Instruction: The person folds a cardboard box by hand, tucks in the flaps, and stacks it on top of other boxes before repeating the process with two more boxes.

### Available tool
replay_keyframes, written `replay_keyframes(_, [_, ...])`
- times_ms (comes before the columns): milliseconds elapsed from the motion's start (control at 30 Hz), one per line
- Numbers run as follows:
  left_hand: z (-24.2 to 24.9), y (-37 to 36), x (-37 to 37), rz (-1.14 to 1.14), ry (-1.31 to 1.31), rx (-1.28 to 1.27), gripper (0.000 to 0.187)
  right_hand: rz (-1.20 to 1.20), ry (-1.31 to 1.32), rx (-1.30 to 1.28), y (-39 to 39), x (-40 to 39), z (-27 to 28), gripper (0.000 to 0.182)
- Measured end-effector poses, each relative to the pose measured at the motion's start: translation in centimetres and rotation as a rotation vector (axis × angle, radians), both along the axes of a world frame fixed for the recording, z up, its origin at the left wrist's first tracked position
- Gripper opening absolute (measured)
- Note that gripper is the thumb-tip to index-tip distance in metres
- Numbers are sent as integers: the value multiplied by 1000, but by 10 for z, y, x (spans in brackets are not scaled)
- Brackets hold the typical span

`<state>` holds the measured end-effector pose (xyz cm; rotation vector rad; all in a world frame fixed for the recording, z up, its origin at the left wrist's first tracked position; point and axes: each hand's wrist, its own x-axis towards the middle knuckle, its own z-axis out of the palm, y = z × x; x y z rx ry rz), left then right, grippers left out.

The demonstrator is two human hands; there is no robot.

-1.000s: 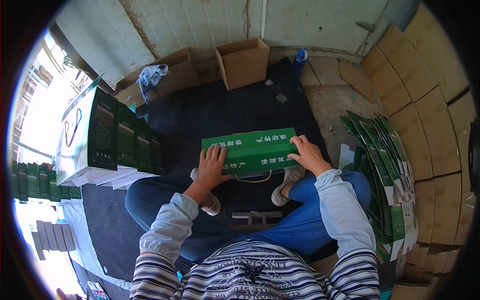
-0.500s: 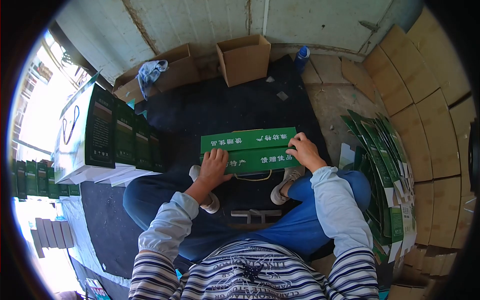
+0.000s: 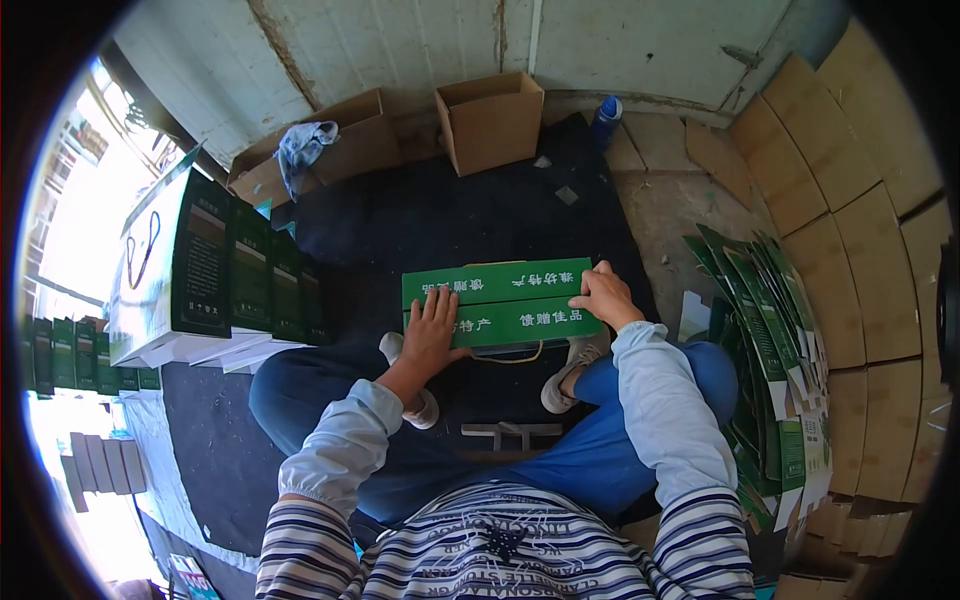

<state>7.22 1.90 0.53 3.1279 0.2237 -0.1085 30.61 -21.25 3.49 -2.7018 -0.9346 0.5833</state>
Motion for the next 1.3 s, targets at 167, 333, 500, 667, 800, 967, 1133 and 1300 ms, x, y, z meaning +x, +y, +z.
replay_keyframes(167, [13,6,-5,131,-233,-146,94,-71,22,307,-20,17,-24,34])
replay_keyframes(333, [-84,74,-21,880,-223,-895,79,-205,241,-213,-68,28,-65,41])
replay_keyframes(500, [-71,64,-15,1065,-282,-1387,81,-11,403,-299,-65,-1,-89,65])
replay_keyframes(667, [9,71,6,800,-430,-1136,70,-142,512,420,-54,26,-64,55])
replay_keyframes(800, [97,72,19,371,-853,-1136,52,-385,497,889,-38,30,14,51])
replay_keyframes(967, [236,63,12,45,-940,-879,57,-431,422,1153,-16,34,70,56])
replay_keyframes(1133, [376,107,-23,177,-914,-467,63,-207,504,1166,66,11,155,55])
replay_keyframes(1300, [475,224,-99,521,-743,-274,57,191,777,1152,190,-58,237,50])
